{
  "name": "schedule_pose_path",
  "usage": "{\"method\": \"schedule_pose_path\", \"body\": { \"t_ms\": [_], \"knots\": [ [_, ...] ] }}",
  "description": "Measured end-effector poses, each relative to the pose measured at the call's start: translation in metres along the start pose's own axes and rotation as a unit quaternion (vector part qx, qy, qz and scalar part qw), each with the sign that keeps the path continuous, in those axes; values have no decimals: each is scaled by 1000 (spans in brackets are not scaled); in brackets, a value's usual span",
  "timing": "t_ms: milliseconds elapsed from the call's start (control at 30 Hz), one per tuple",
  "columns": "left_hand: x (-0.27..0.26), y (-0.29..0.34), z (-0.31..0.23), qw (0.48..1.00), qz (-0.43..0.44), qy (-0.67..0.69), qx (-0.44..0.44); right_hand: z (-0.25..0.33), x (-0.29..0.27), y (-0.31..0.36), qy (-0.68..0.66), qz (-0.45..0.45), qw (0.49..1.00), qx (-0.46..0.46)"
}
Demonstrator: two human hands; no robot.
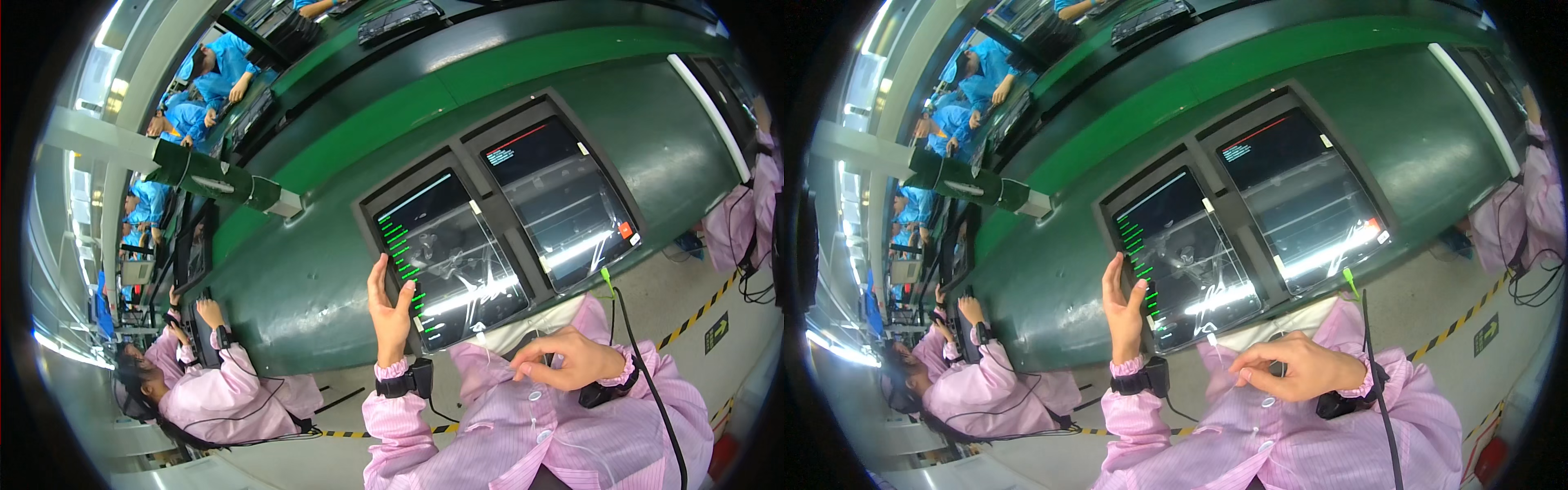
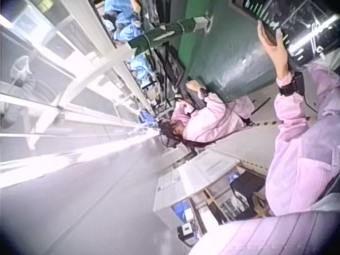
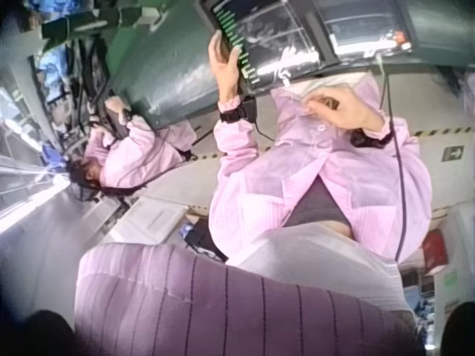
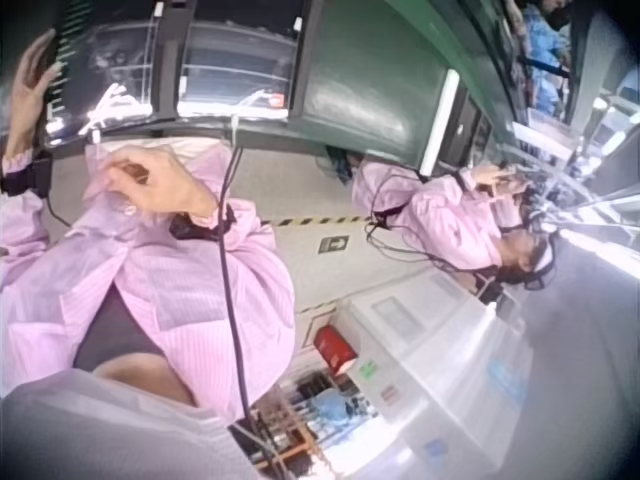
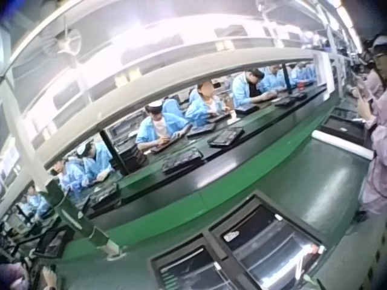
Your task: Checking the functionality of electronic devices on an assembly line by connecting cables and observing the screen.
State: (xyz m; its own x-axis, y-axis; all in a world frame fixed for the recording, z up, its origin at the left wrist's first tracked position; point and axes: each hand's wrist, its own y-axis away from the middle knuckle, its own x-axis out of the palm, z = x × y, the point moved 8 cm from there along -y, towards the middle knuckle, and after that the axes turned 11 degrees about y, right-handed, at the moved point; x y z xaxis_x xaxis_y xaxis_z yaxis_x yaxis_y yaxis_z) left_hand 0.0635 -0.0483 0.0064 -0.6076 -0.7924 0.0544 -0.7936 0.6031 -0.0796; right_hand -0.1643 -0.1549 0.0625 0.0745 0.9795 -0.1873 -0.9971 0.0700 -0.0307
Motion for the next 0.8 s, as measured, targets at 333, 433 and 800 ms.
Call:
{"method": "schedule_pose_path", "body": {
  "t_ms": [333, 433, 800],
  "knots": [
    [1, 4, 7, 998, -48, 50, 8, -41, 7, -9, 115, 23, 981, 152],
    [1, 3, 9, 998, -44, 45, 13, -56, 24, -14, 131, 10, 984, 123],
    [-7, 4, 14, 998, -51, 35, 9, -54, 36, -30, 77, 27, 983, 166]
  ]
}}
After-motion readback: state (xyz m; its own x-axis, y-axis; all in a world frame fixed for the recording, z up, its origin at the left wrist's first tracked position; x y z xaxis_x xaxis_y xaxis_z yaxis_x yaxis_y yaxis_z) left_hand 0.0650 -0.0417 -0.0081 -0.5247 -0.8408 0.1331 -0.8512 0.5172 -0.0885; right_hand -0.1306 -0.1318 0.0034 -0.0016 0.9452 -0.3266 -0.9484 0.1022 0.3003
